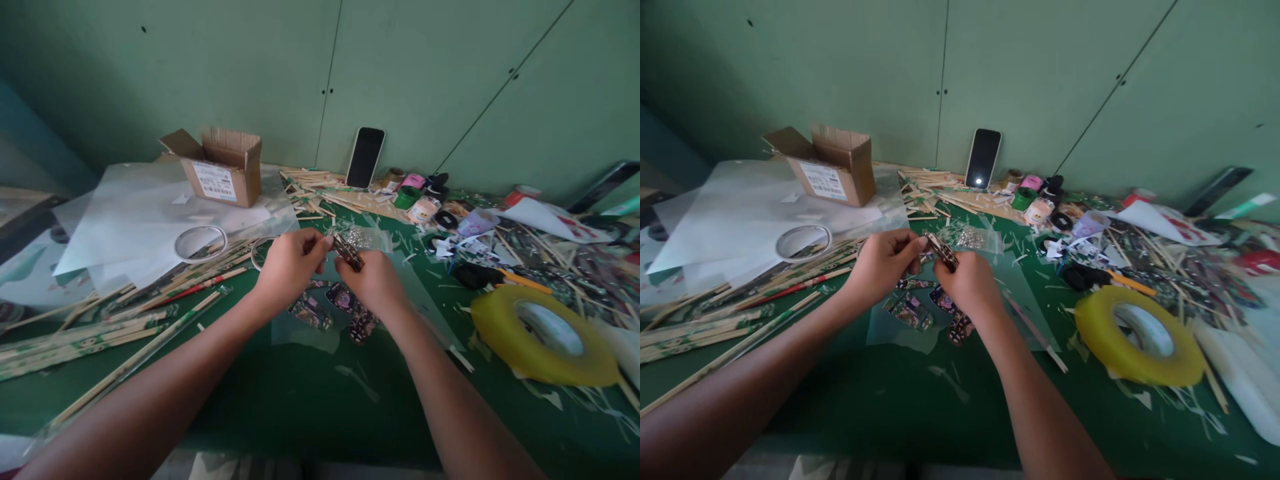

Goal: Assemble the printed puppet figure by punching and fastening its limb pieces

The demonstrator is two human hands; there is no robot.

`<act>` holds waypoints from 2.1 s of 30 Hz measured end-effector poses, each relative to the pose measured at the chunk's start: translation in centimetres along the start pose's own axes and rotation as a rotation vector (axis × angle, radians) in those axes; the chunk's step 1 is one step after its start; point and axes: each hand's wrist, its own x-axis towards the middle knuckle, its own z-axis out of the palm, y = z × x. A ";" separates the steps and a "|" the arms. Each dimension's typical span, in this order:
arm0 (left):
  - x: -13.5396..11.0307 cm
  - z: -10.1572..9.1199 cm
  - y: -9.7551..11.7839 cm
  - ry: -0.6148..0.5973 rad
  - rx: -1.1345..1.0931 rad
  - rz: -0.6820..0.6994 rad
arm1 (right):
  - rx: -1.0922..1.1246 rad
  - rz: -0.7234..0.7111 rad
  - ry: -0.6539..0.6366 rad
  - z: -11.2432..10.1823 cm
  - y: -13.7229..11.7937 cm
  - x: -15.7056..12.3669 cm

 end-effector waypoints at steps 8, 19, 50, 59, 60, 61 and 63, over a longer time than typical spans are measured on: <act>0.0 0.2 -0.4 -0.025 -0.012 0.016 | -0.072 0.012 0.015 0.5 0.5 0.5; -0.1 0.6 -0.2 -0.001 -0.045 0.051 | -0.118 -0.013 0.026 0.7 1.0 0.6; 0.9 0.0 -0.9 0.002 -0.102 -0.015 | 0.055 -0.124 0.005 0.5 0.2 -0.3; 1.0 -0.3 -0.7 0.076 -0.146 0.022 | 0.720 0.034 -0.249 0.3 1.2 0.1; 1.1 -0.4 -0.8 0.076 -0.145 0.014 | 0.704 0.039 -0.251 0.3 1.2 0.2; 1.2 -0.4 -0.9 0.074 -0.149 0.010 | 0.689 0.038 -0.246 0.3 1.2 0.2; 1.3 -0.5 -1.0 0.051 -0.171 0.019 | 0.668 0.034 -0.215 0.3 1.2 0.4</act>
